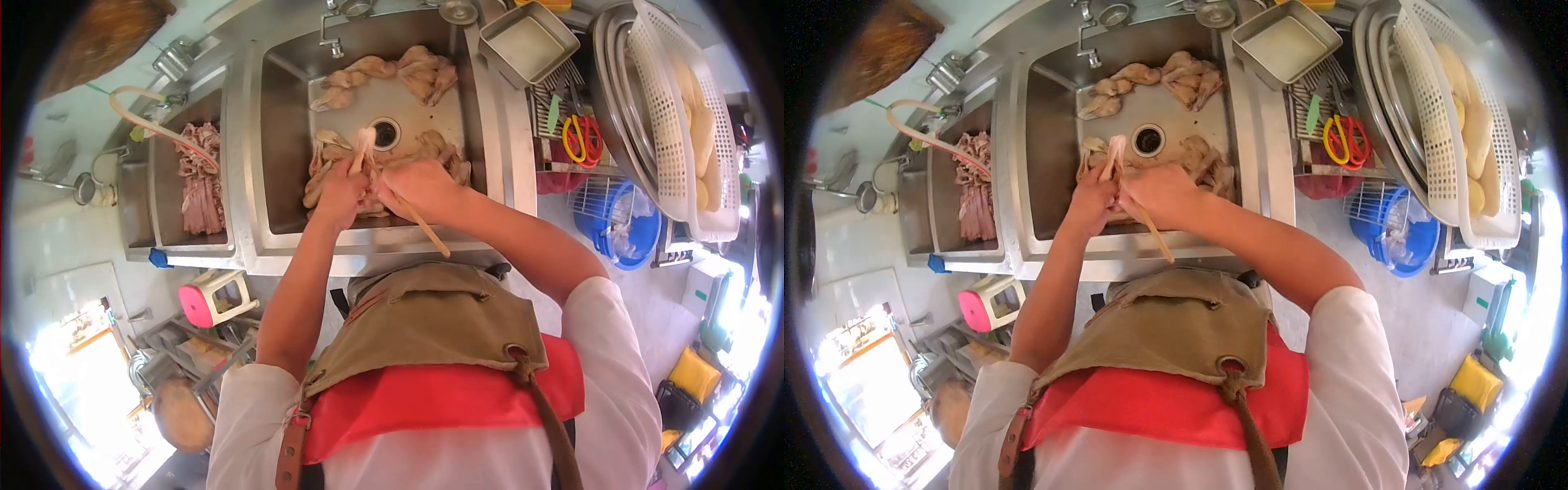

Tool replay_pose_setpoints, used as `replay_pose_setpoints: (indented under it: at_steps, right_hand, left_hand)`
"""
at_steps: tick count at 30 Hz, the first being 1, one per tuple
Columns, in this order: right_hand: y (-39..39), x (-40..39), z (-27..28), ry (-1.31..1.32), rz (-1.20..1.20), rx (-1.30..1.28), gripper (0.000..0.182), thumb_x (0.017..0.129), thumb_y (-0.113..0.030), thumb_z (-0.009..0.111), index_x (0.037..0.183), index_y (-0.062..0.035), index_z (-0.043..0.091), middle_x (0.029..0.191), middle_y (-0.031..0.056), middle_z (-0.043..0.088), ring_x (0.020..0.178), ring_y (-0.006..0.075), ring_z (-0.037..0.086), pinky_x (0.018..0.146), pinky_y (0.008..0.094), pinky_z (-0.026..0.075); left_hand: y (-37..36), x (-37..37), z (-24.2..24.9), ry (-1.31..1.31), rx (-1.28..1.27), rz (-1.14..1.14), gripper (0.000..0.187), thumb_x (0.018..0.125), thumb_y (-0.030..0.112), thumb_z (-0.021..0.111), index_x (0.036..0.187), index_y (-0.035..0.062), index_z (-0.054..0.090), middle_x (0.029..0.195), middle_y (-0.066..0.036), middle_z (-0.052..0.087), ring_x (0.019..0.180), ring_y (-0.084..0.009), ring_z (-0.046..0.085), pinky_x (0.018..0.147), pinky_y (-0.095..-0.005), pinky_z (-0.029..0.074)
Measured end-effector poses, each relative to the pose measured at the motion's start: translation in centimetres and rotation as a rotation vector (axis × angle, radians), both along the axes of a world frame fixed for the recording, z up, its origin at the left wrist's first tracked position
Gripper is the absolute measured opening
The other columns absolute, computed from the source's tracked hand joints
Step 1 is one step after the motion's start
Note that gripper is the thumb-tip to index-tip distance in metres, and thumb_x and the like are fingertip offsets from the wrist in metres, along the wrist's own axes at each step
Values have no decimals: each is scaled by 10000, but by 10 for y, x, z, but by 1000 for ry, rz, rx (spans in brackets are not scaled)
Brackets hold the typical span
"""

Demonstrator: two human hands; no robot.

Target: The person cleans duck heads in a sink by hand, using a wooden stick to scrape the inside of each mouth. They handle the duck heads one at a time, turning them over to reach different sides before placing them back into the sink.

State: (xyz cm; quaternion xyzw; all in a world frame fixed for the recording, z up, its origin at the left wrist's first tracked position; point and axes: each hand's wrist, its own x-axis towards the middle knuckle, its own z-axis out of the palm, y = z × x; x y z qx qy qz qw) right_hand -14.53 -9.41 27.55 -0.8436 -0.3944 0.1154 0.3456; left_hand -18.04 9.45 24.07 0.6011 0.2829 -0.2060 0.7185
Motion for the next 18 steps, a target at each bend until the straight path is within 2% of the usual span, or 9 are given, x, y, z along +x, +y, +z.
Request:
replay_pose_setpoints:
  at_steps: [3, 6, 9, 12, 13, 16, 18]
  right_hand:
    - [1, -16, 4, -50, 50, 66, 205, 825, -183, 563, 682, -36, 569, 600, 179, 587, 576, 385, 610, 561, 493, 494]
    - [-3, 1, -13, -34, -17, 19, 223, 829, -207, 562, 672, -50, 567, 600, 180, 586, 578, 387, 611, 563, 487, 499]
    - [2, -8, -11, -49, 64, 42, 230, 834, -227, 563, 676, -62, 573, 620, 176, 599, 596, 375, 620, 572, 486, 503]
    - [6, -7, -21, 9, 27, -58, 231, 835, -243, 564, 686, -68, 590, 648, 170, 617, 619, 367, 628, 585, 488, 506]
    - [3, 4, -22, 62, 47, -141, 279, 879, -317, 530, 786, -88, 660, 724, 125, 666, 717, 337, 666, 642, 462, 530]
    - [10, -11, -3, 101, 72, -223, 272, 882, -312, 531, 787, -89, 655, 722, 120, 667, 714, 335, 665, 627, 465, 525]
    - [9, -12, -31, 114, 58, -191, 276, 878, -311, 540, 779, -78, 649, 715, 129, 663, 703, 341, 662, 617, 469, 522]
  left_hand:
    - [-5, 3, 1, 3, 3, 63, 334, 775, -53, 500, 1095, 42, 502, 767, -49, 521, 563, -130, 470, 457, -265, 363]
    - [-2, -3, 0, -5, -88, -31, 317, 778, -54, 502, 1078, 48, 500, 776, -48, 525, 557, -128, 471, 447, -259, 356]
    - [1, -5, -8, 2, -19, 3, 306, 783, -52, 509, 1070, 52, 500, 783, -42, 527, 563, -121, 471, 447, -252, 351]
    - [8, -5, -16, 23, -32, -99, 339, 779, -56, 524, 1101, 46, 495, 785, -46, 526, 566, -117, 477, 449, -248, 358]
    - [2, -6, -15, 21, -44, -122, 380, 775, -62, 534, 1141, 36, 502, 784, -54, 531, 566, -117, 485, 452, -245, 368]
    - [-1, -8, -39, 2, 40, -23, 426, 770, -71, 535, 1183, 27, 500, 796, -57, 540, 565, -118, 490, 456, -241, 373]
    - [3, -12, -41, 32, 7, -74, 409, 787, -62, 530, 1187, 12, 489, 813, -62, 552, 581, -120, 498, 469, -252, 395]
